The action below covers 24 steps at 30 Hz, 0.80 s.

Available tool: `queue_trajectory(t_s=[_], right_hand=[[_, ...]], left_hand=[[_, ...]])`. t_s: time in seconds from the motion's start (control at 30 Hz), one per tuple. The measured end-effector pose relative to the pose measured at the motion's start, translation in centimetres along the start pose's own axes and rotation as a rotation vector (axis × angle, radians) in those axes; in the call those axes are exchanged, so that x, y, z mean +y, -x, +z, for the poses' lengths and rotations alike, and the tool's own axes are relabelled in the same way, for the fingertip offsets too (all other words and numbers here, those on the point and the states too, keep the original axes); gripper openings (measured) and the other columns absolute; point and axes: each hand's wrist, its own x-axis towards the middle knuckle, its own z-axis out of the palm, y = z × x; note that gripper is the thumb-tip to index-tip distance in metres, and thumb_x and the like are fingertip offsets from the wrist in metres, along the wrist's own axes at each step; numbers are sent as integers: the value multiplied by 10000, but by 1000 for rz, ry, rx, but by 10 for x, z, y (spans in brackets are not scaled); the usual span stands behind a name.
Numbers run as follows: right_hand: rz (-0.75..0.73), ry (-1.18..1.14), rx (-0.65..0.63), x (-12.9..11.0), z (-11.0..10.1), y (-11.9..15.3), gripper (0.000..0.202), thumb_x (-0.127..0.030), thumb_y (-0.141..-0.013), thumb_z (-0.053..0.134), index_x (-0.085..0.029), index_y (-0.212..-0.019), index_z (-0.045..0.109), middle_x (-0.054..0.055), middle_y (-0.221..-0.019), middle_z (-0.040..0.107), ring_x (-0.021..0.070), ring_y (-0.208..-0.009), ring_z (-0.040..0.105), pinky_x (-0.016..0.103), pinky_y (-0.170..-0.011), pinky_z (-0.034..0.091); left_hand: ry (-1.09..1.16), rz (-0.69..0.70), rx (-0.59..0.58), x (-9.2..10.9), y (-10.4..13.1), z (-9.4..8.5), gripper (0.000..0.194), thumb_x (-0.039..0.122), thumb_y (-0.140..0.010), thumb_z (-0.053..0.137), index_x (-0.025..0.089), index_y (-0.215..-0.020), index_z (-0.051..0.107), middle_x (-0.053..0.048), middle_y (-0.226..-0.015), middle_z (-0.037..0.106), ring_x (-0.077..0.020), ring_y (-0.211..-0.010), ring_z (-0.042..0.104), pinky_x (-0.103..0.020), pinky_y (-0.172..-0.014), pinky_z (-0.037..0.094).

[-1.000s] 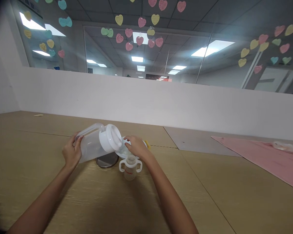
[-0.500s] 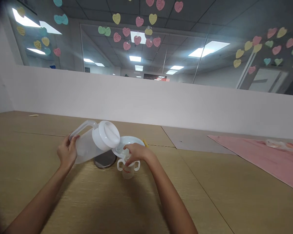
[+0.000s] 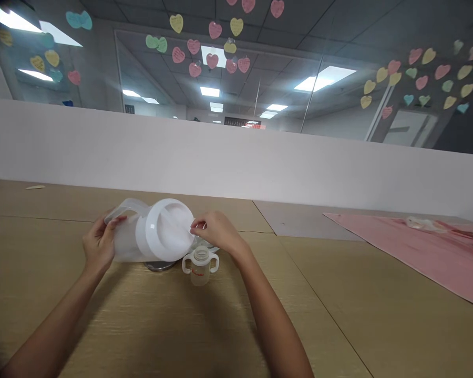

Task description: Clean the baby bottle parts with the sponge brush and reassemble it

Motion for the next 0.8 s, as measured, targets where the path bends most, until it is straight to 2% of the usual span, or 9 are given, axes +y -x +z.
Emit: queue_trajectory(t_s=[0.13, 0.37, 0.43, 0.6, 0.8], right_hand=[[27, 30, -58, 1, -1, 0, 166, -240, -757, 565, -189, -752, 723, 18, -783, 701, 119, -689, 586, 210, -594, 389], [14, 49, -76, 0, -3, 2, 172, -233, -761, 555, -187, -738, 719, 14, -782, 703, 119, -678, 582, 207, -590, 389], [-1, 43, -46, 0, -4, 2, 179, -254, -776, 547, -190, -764, 713, 17, -789, 699, 122, -689, 585, 211, -609, 402], [18, -12, 152, 1, -8, 3, 237, -328, -810, 516, -186, -896, 685, 31, -803, 689, 131, -705, 595, 226, -638, 431], [109, -182, 282, 22, -9, 6, 288, -380, -800, 488, -153, -851, 659, 25, -642, 653, 127, -569, 578, 243, -596, 454]], left_hand=[[-14, 17, -39, -5, 1, 1, 444, 481, -791, 528, 172, -1094, 627, -75, -1034, 676, -225, -1010, 603, -358, -918, 452], [6, 15, -56, -6, 2, 3, 434, 474, -781, 540, 163, -1068, 637, -83, -1042, 673, -222, -994, 607, -339, -902, 455], [4, 3, -36, -6, 0, 2, 424, 475, -786, 528, 152, -1033, 646, -84, -1021, 676, -215, -960, 613, -320, -869, 466], [7, -100, 130, -18, -10, -1, 402, 479, -771, 520, 116, -874, 657, -60, -820, 672, -167, -743, 604, -250, -660, 470], [58, -256, 458, -54, -18, -7, 393, 470, -777, 480, 121, -892, 620, -31, -783, 626, -128, -682, 567, -233, -637, 445]])
